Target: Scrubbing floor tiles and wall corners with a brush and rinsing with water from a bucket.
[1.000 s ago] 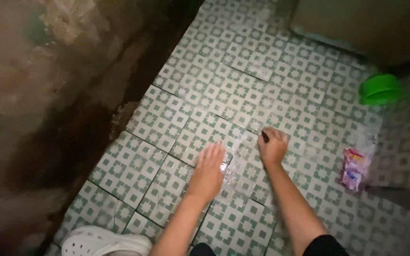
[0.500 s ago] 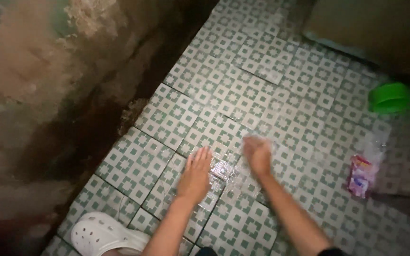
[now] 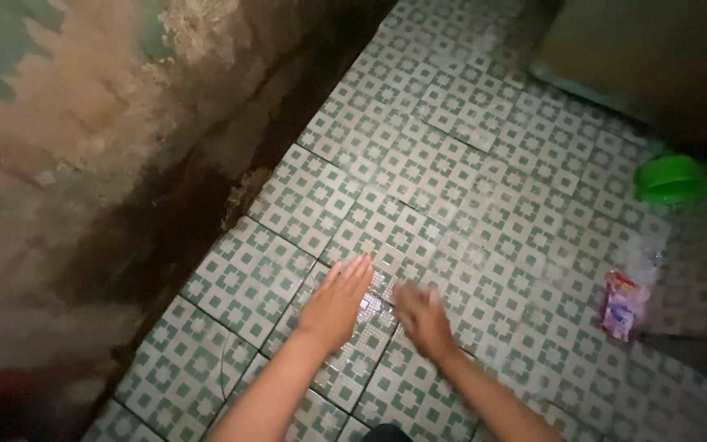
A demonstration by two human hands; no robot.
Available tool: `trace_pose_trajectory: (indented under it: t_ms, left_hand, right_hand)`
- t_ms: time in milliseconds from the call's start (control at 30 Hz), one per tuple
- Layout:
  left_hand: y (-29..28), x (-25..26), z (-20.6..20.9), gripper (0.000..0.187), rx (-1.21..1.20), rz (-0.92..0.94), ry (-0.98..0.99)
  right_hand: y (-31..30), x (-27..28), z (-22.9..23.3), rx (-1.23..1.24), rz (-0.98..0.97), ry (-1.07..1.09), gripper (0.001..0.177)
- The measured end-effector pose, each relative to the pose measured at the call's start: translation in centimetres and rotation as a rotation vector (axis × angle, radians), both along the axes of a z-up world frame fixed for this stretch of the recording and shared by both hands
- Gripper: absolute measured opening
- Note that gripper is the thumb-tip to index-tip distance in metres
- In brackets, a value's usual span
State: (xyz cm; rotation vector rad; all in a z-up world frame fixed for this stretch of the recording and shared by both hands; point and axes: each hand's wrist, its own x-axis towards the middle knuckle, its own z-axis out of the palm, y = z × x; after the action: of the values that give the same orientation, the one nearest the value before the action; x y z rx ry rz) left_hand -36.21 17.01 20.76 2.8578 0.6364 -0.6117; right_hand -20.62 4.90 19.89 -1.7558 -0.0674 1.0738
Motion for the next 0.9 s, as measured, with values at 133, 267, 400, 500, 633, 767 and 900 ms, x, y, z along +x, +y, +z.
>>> trace_pose_trajectory:
  t_ms: [133,267,400,500,633,767,900]
  left_hand:
    - [0.3,-2.8,1.4,0.096,0.149,-0.284,0.071]
    - [1.5,-5.1,-6.3,0.082,0.102,-0.27,-0.382]
    - [2.9,-1.0,-1.6,0.1,-0.163,-0.224,0.037]
    - [4.4,1.8,-6.4,0.071,-0.321,-0.064,-0.092]
    - [7.0,5.2,-1.2,0.062,-0.579,0.242,-0.155]
    - [9.8,3.6,-5.2,0.063,-0.474,0.275,-0.041]
    - [11.0,1.0,-12.5,0.063,-0.21,0.18,-0.161]
  right_hand:
    - [-1.6,1.5,-0.6,-0.091,0.44,-0.442,0.045]
    - [2.1,12.7,-14.3,-0.161,0.322,-1.152,0.031]
    - [3.8,3.0,-6.0,-0.19,0.262,-0.836,0.026]
    - [0.7,-2.7,-9.6,-0.178,0.298,-0.463,0.036]
    - [3.5,0.3,-9.9,-0.242,0.207,-0.994,0.019]
    - [9.0,12.4,-16.9,-0.28,-0.169,-1.434,0.014]
    - [9.9,4.6,-10.0,-0.368,-0.123,-1.266,0.023]
